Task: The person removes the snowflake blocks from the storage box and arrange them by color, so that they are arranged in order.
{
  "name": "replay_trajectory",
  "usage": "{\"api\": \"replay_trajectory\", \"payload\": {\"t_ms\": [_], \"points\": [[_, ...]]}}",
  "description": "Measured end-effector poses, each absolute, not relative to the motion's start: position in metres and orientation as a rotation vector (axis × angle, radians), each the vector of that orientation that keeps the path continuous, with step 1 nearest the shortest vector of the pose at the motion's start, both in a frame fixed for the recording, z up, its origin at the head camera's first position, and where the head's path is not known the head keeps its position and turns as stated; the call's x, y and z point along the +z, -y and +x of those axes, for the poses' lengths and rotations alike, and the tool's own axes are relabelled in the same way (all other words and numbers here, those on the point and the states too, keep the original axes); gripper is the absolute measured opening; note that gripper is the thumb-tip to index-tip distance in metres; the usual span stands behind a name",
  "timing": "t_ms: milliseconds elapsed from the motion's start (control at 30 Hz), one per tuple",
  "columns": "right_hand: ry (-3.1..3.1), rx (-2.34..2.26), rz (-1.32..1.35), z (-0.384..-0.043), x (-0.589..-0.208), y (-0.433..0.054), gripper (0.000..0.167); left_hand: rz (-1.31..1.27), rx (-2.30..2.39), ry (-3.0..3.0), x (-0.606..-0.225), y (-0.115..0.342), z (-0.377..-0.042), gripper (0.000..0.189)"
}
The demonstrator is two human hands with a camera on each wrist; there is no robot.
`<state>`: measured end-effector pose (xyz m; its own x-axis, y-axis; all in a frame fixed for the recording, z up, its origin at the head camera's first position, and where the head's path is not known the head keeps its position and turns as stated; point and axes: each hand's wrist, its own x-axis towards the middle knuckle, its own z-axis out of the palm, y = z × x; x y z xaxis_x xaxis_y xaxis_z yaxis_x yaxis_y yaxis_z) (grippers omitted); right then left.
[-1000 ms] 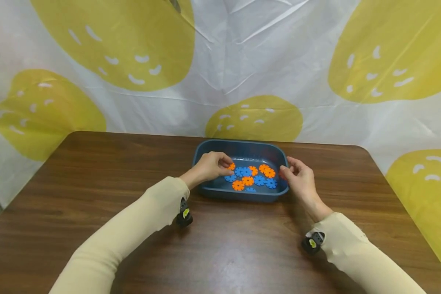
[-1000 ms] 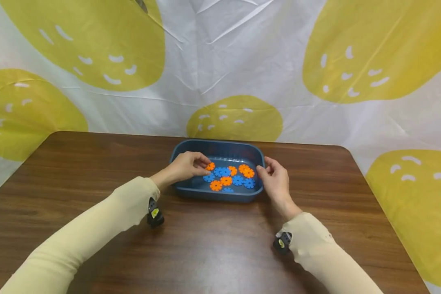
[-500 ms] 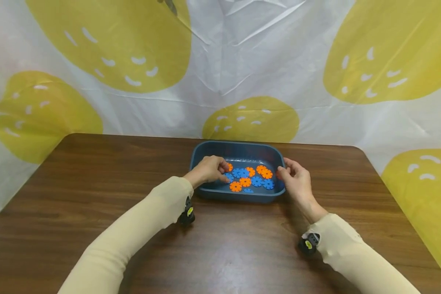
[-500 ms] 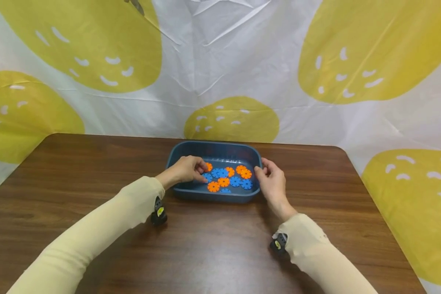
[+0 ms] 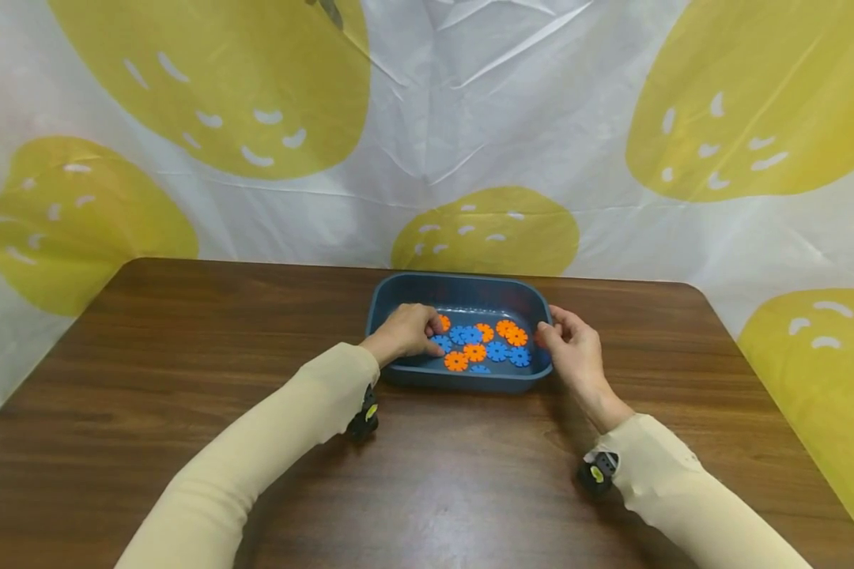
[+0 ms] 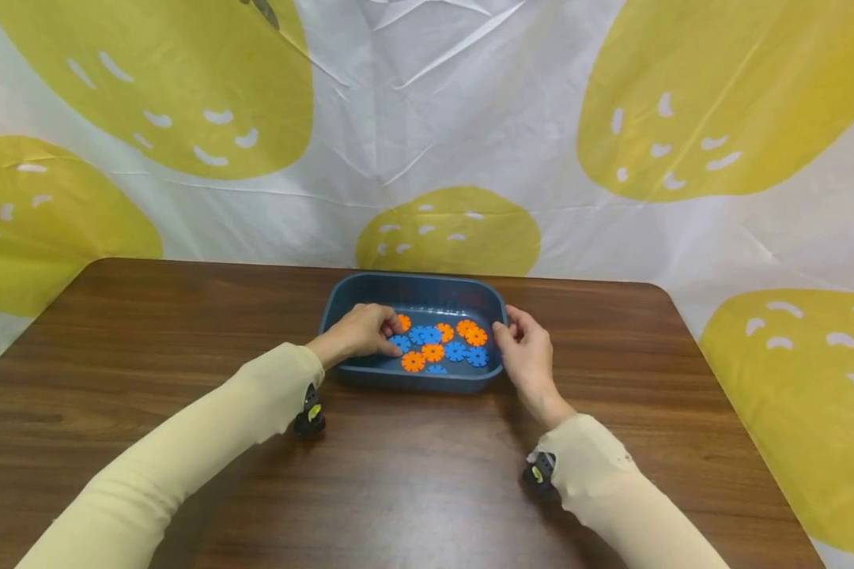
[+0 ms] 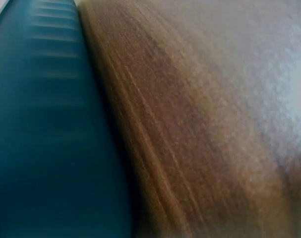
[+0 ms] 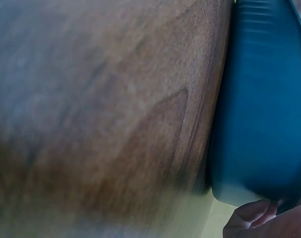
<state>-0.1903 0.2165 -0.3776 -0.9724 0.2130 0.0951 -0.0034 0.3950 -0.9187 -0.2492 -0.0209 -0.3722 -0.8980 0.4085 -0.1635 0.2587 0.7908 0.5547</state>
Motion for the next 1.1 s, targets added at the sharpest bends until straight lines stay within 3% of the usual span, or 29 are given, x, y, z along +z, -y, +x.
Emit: {"api": "replay_trajectory", "payload": {"t_ms": [700,1100], "points": [[2.488,1.586,-0.187,-0.187,-0.376,-0.216,0.038,0.473,1.011,-2.700,-0.365,0.028,-0.248,0.019],[2.479,1.573,-0.183,-0.187,-0.374,-0.216,0.038,0.191,1.743,-2.505,-0.332,0.070,-0.260,0.024]]}}
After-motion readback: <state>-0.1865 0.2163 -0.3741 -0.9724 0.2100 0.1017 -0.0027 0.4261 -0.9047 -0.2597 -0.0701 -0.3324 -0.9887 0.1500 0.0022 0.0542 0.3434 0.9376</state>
